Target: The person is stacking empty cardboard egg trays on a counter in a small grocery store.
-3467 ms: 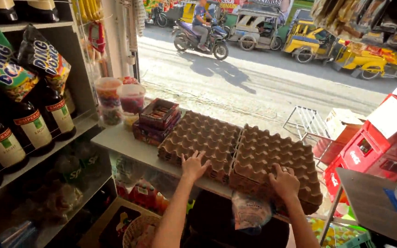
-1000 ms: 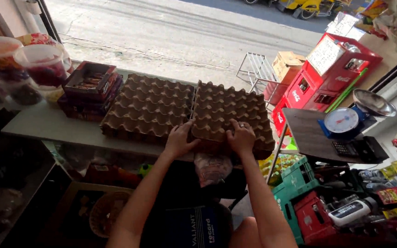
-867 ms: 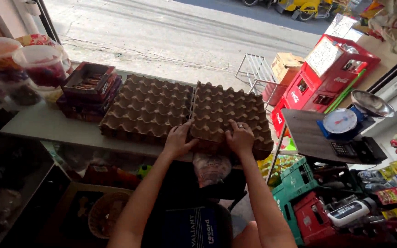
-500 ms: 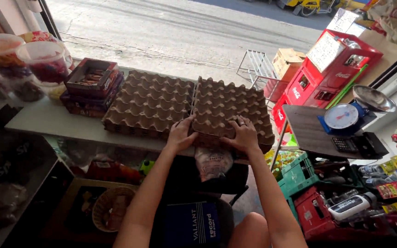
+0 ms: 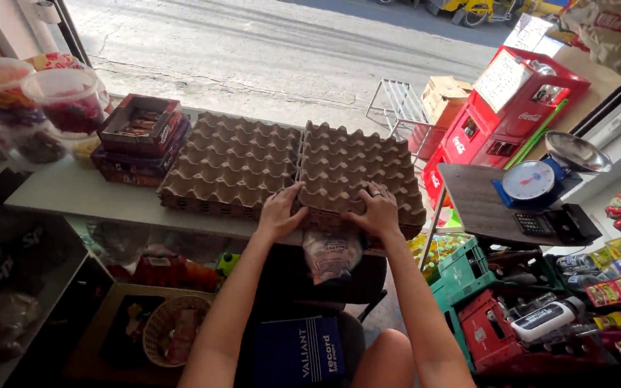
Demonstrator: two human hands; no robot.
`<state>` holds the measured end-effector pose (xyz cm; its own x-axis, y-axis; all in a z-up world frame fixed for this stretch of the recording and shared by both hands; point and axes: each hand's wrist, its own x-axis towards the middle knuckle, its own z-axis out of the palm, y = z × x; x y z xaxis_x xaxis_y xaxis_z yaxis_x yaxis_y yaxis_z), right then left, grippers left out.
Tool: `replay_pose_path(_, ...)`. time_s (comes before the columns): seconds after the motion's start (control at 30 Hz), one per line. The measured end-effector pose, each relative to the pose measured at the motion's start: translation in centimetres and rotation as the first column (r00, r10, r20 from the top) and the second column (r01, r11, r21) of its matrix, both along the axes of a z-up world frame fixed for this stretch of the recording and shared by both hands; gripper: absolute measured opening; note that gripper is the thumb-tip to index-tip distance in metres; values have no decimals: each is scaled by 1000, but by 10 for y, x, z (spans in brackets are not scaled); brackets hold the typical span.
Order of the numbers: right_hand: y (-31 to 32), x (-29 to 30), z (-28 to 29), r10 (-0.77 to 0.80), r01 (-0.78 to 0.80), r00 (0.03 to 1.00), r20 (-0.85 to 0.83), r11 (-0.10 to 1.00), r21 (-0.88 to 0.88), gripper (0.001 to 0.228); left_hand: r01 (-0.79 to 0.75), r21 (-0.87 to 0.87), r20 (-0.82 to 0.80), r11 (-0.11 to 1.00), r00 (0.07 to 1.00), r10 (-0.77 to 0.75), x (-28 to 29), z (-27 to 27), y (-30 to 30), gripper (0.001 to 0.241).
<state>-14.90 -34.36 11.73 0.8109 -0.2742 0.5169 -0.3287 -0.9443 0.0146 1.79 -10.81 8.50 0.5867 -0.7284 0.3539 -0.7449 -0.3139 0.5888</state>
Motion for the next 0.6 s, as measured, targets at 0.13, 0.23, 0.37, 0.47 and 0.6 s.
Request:
replay_pose_path(0.13,-3,2,-6,6,-6,1000,12,1000,-10,64,1,-16,-11,1000,1000,-1,0,-4,-1,74)
replay_pose_path(0.23,-2,4,-4,2,-2,1000,6,1000,-7,64,-8,-13,25,1000,1000,9,8,-14,-6,77)
replay_pose_path(0.37,1,3,-2,0,1,1000,12,999,-35,64,-2,-36,59,999,998,4,11,-19,-7,79)
replay_pose_path(0.47,0,2,-2,3,-3,1000,13,1000,-17,66,-11,-70,50,997,999,15,7,-17,-5,80)
replay_pose_path(0.6,-1,3,-5,1,0,999,38,1000,-29,67,-24,-72,60,997,998,29,11,-27,-10,83)
